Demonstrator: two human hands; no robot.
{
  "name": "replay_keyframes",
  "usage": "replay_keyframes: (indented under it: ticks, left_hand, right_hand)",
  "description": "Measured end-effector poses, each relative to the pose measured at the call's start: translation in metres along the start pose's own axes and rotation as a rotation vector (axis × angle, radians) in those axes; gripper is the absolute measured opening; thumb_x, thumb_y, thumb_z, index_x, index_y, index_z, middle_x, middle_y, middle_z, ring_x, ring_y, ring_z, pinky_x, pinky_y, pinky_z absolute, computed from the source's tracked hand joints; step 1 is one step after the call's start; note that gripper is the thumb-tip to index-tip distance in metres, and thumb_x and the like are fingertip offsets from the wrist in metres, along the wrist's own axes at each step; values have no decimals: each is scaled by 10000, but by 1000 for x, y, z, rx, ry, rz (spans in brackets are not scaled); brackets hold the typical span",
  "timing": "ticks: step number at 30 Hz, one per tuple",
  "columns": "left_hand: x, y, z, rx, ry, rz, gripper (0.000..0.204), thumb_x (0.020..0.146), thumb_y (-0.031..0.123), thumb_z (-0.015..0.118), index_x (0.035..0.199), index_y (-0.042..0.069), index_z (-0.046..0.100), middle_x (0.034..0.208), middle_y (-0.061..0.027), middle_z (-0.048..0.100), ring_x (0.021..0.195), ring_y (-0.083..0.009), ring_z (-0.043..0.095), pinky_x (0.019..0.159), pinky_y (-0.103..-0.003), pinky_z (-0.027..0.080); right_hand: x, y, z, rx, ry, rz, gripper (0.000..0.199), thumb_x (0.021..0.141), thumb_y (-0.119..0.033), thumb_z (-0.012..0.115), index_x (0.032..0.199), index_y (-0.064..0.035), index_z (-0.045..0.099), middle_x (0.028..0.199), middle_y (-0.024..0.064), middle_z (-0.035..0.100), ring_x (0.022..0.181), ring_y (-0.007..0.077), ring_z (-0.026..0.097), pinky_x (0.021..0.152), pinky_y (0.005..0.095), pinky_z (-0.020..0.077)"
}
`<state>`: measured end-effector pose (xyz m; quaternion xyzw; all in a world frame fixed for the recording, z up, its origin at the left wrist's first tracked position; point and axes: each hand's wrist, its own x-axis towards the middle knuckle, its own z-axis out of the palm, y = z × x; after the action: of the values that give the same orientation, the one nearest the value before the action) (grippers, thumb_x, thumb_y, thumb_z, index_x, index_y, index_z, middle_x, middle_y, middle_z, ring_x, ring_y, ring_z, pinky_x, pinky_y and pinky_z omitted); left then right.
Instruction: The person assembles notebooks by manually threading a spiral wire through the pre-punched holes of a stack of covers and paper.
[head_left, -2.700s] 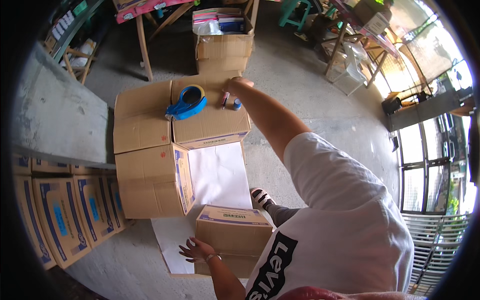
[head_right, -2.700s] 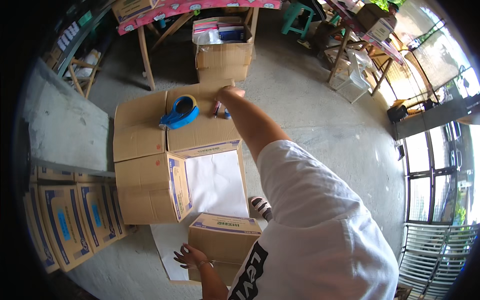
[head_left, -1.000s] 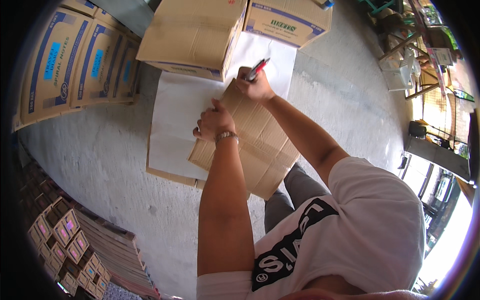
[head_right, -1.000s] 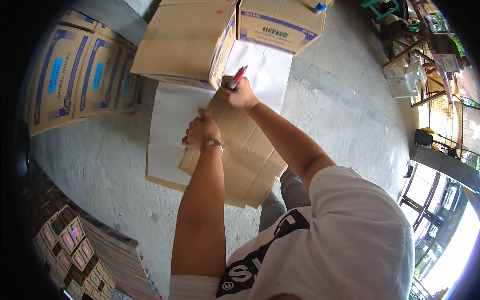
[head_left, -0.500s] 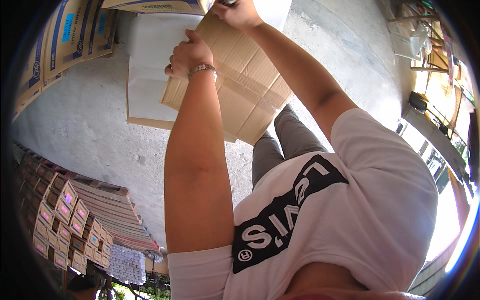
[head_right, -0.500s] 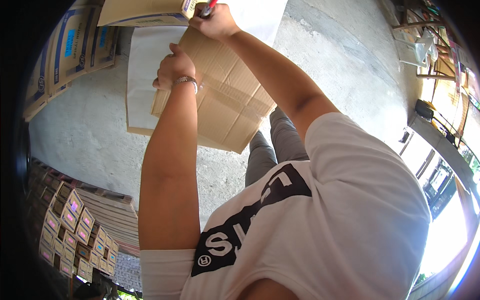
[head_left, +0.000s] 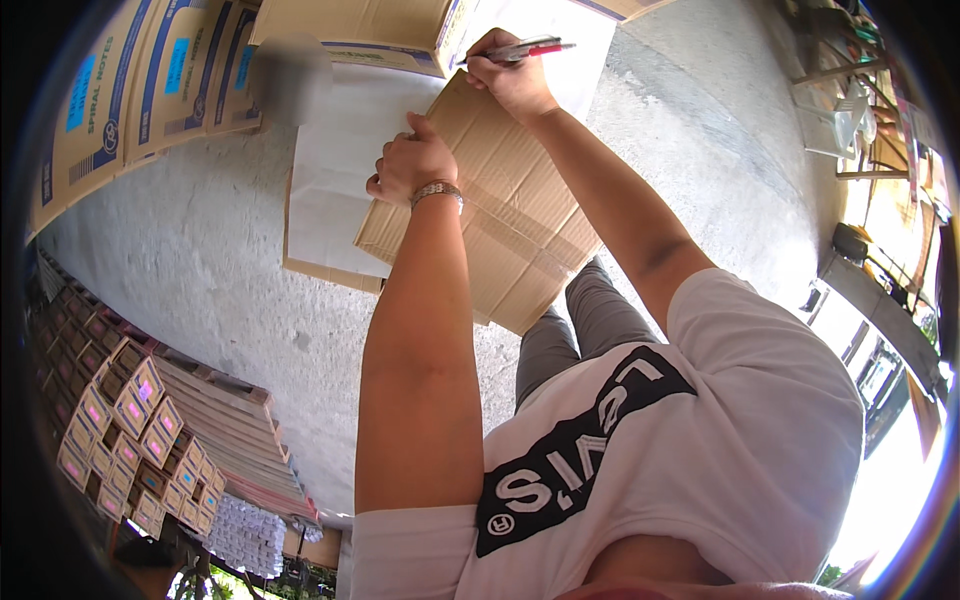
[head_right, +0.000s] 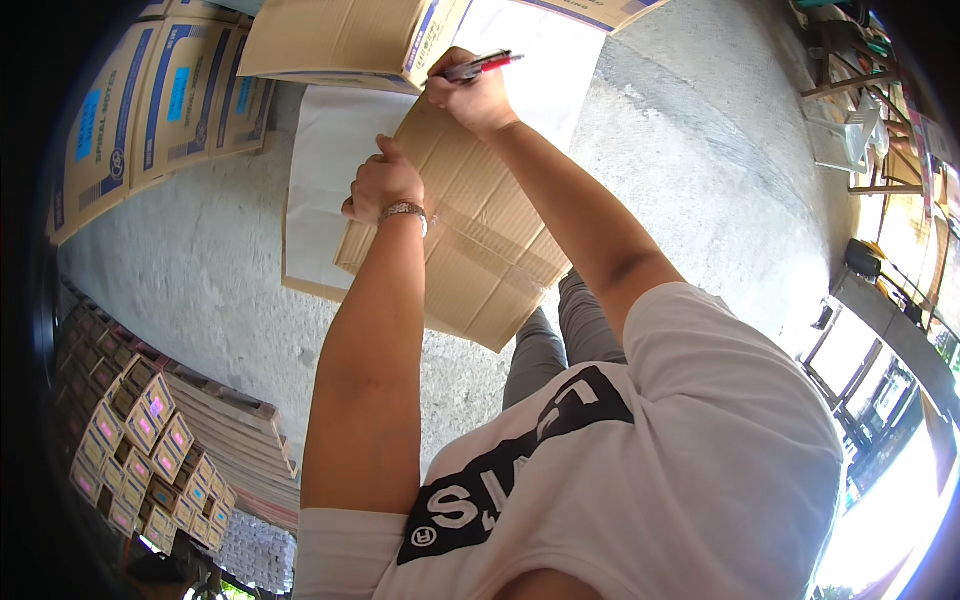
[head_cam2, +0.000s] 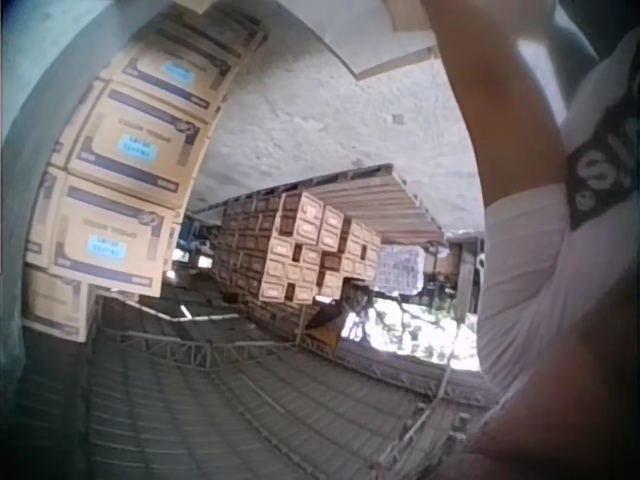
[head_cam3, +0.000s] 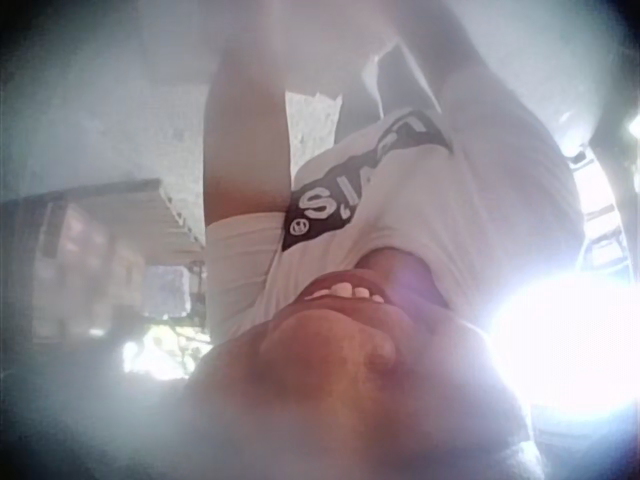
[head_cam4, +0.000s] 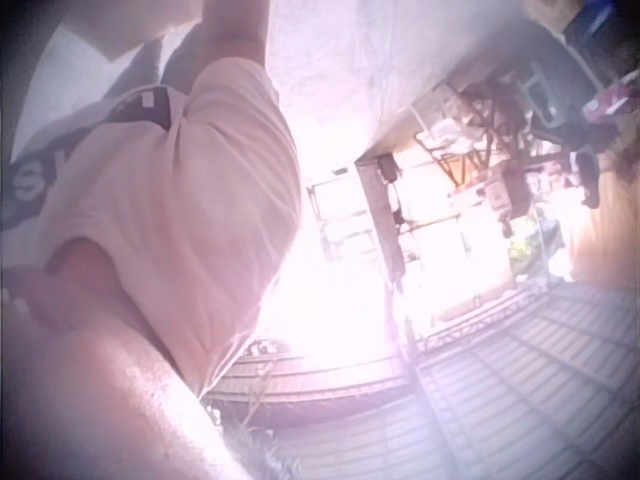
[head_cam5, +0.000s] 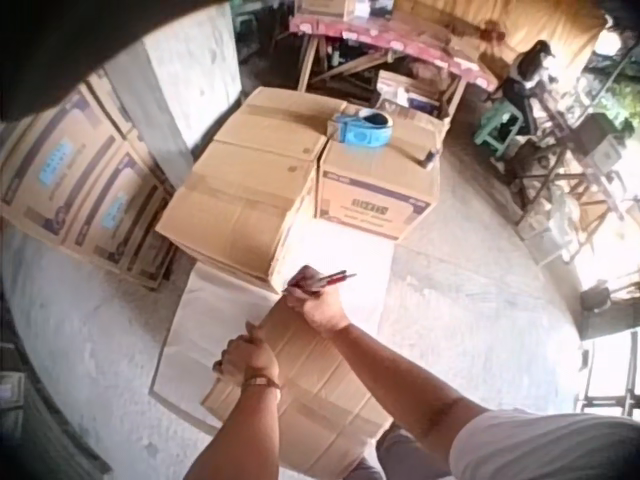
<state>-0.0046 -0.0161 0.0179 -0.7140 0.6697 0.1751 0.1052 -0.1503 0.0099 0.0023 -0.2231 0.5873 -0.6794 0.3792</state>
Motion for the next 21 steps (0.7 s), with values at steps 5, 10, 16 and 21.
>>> replay_keyframes:
  ticks: [5,10,16,21]
  left_hand:
    - [0,-2,3,8,-13,-5,632,999,522,272,900,131,758,986,-72,717,944,-254,661,958,-457,338]
    - [-2,-2,0,11,-24,-11,625,999,518,275,902,132,757,992,-70,716,945,-256,661,954,-454,338]
    - [3,1,0,27,22,20,629,997,514,274,896,129,761,946,-80,722,926,-269,667,926,-460,357]
    - [4,4,5,81,16,18,661,998,522,254,865,133,771,906,-110,729,898,-287,680,897,-468,375]
  right_hand:
    - [-3,1,-2,-330,17,-28,53,737,-74,645,716,-27,632,610,22,613,574,95,557,547,269,465]
    - [-3,6,-2,-378,5,-82,56,720,-81,651,706,-32,626,598,41,611,557,108,543,547,281,462]
    - [1,2,-1,-518,-11,-184,67,719,-98,659,714,-36,633,608,80,620,557,168,579,563,304,484]
    - [-6,-1,-6,-604,-48,-110,105,763,-125,652,820,-36,646,739,156,648,687,280,642,648,376,513]
